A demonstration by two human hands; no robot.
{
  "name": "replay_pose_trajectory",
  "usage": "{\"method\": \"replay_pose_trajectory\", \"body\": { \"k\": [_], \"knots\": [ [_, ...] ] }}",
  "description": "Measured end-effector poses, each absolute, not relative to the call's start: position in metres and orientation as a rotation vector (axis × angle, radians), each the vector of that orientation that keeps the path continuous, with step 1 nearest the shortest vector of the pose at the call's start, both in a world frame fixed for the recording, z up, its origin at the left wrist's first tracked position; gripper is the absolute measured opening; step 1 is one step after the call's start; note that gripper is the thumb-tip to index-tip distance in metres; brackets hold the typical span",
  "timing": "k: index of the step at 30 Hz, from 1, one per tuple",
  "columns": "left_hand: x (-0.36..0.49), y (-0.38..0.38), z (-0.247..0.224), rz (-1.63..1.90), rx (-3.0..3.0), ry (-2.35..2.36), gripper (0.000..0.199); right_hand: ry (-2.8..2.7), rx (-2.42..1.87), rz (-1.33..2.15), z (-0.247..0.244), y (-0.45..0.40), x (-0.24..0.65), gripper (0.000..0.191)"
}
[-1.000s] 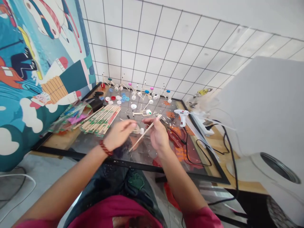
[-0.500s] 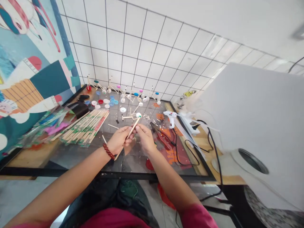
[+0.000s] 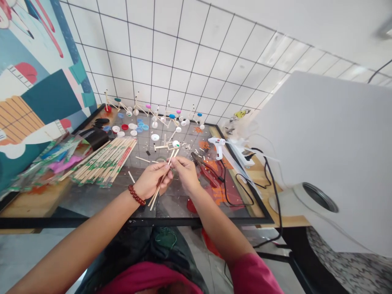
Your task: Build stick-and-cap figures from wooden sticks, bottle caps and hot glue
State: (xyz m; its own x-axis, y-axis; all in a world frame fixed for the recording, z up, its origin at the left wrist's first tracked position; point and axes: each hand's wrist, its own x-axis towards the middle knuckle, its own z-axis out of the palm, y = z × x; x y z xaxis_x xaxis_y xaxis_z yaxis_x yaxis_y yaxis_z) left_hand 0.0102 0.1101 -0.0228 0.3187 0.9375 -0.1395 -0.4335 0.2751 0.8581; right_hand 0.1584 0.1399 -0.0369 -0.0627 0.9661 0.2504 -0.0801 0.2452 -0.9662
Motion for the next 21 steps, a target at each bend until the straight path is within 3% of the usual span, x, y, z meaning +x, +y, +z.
{"method": "replay_pose_trajectory", "body": {
  "k": [13, 21],
  "knots": [
    [0.005, 0.109, -0.015, 1.028, 0.799, 0.824, 0.021, -1.227, -0.920, 1.268, -0.033, 0.141, 0.164, 0.038],
    [0.006, 0.109, -0.012, 1.064, 0.782, 0.747, 0.037, -1.154, -0.837, 1.366, -0.025, 0.139, 0.164, 0.036]
  ]
}}
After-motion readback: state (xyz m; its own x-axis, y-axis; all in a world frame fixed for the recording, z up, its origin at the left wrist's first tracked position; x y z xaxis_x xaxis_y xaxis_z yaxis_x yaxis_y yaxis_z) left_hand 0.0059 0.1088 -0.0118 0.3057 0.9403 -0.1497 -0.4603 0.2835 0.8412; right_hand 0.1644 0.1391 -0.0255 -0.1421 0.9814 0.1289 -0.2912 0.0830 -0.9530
